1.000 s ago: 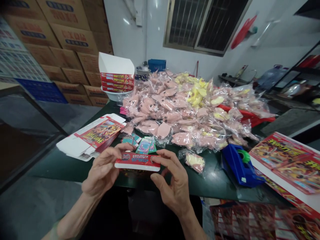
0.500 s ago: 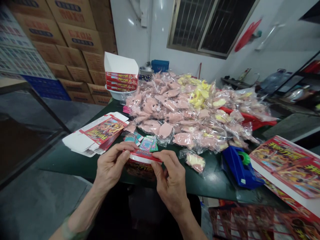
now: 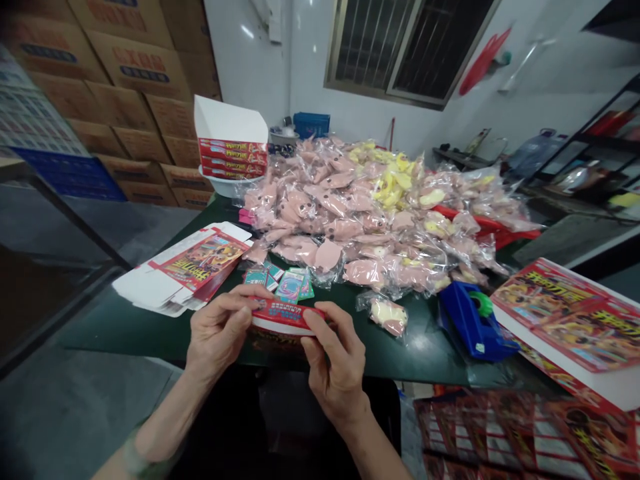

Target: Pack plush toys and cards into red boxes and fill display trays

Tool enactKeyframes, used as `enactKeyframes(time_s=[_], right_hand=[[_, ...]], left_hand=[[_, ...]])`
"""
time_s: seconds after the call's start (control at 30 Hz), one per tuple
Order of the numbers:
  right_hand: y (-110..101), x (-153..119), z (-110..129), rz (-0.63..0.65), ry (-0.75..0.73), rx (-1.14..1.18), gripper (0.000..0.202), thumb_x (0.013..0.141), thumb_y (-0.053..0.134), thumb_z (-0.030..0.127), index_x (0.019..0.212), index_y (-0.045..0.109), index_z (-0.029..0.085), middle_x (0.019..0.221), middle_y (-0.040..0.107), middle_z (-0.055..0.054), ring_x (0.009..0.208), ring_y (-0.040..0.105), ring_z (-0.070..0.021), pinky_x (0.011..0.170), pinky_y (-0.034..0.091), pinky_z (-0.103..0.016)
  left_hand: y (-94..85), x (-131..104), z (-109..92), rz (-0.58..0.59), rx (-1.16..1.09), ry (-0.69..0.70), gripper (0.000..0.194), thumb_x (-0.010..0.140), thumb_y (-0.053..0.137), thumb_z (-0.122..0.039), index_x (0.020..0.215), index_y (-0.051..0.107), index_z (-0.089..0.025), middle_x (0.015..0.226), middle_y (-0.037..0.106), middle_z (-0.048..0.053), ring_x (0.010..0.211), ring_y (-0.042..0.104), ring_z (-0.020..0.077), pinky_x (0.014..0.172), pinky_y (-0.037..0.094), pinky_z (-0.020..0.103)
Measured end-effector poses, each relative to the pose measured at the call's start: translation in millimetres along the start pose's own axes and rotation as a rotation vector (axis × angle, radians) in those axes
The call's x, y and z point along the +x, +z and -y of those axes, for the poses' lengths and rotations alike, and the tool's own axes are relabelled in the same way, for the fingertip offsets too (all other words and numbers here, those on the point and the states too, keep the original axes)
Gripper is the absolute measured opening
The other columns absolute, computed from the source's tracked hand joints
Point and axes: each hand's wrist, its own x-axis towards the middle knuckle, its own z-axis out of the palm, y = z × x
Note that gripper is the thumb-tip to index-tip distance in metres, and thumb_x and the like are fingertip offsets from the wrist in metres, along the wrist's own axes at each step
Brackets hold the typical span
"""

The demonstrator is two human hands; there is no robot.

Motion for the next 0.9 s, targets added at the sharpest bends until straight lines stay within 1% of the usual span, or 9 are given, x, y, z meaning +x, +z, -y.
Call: enactKeyframes(time_s=[0.1,0.23,0.37,0.47,0.53,0.63,0.73,0.83,0.9], right_hand=[[7,-8,-5,-0.044,-0.019,-0.01,0.042,0.086,0.051,0.01,0.123,0.052,0.028,0.115,0.054,-0.009,0.103,0.056,-0.021,0.079,0.053,-0.038],[11,-6,-4,-0.071,0.006,0.02,0.041,0.085,0.05,0.007,0.121,0.053,0.027,0.113,0.054,-0.009,0.101,0.056,-0.0199,0.078,0.052,-0.036],[6,6,5,-0.023,0.07,0.052,0.034,0.08,0.053,0.005,0.109,0.054,0.022,0.101,0.055,-0.007,0.091,0.058,-0.0175,0.074,0.051,-0.034],[4,12,11,-0.008,0.083,0.041,0.03,0.078,0.054,0.005,0.103,0.054,0.021,0.096,0.054,-0.006,0.085,0.058,-0.0162,0.071,0.051,-0.032],[4,11,13,-0.028,0.072,0.03,0.032,0.078,0.054,0.004,0.104,0.054,0.022,0.098,0.054,-0.006,0.086,0.058,-0.0163,0.071,0.051,-0.032],[6,3,10,-0.041,0.043,0.019,0.039,0.078,0.054,0.004,0.111,0.053,0.024,0.105,0.053,-0.008,0.093,0.057,-0.0181,0.074,0.052,-0.034],[9,-4,4,-0.037,0.003,0.005,0.043,0.08,0.054,0.007,0.119,0.05,0.024,0.112,0.052,-0.01,0.1,0.056,-0.0212,0.078,0.052,-0.039],[14,-5,1,-0.072,-0.019,-0.003,0.044,0.082,0.054,0.007,0.121,0.049,0.027,0.115,0.051,-0.01,0.103,0.056,-0.0214,0.081,0.052,-0.041],[14,-3,0,-0.067,-0.02,0.006,0.044,0.083,0.052,0.007,0.121,0.049,0.028,0.116,0.052,-0.009,0.104,0.056,-0.0202,0.083,0.052,-0.04]], left_hand=[[-0.2,1,1,0.044,0.014,0.07,0.009,0.079,0.064,-0.017,0.087,0.067,-0.019,0.099,0.067,0.01,0.093,0.065,0.0233,0.072,0.054,0.035],[-1.0,12,-8,0.103,0.075,0.114,0.02,0.069,0.072,-0.011,0.087,0.066,-0.019,0.096,0.068,0.009,0.086,0.066,0.0212,0.064,0.054,0.029],[-4.0,30,-22,0.268,0.29,0.106,0.012,0.072,0.068,-0.011,0.082,0.068,-0.018,0.081,0.066,0.006,0.073,0.063,0.0162,0.062,0.052,0.027],[-6.6,36,-29,0.363,0.41,0.127,0.012,0.076,0.065,-0.014,0.084,0.07,-0.02,0.08,0.064,0.006,0.069,0.061,0.0151,0.058,0.05,0.026],[-8.4,34,-30,0.359,0.431,0.147,0.013,0.078,0.062,-0.014,0.086,0.07,-0.021,0.085,0.064,0.007,0.07,0.061,0.0154,0.057,0.051,0.026],[-10.8,25,-24,0.371,0.407,0.202,0.016,0.082,0.059,-0.021,0.095,0.069,-0.02,0.095,0.064,0.011,0.084,0.063,0.0205,0.068,0.054,0.033],[-11.3,15,-13,0.371,0.368,0.252,0.026,0.078,0.066,-0.024,0.104,0.065,-0.022,0.108,0.062,0.013,0.096,0.062,0.025,0.077,0.054,0.04],[-7.6,9,-2,0.255,0.385,0.26,0.032,0.07,0.072,-0.012,0.1,0.064,-0.024,0.109,0.062,0.009,0.094,0.063,0.0218,0.074,0.055,0.034],[-2.4,6,2,0.165,0.435,0.247,0.031,0.069,0.073,-0.011,0.096,0.064,-0.023,0.103,0.065,0.006,0.092,0.064,0.0196,0.074,0.054,0.03]])
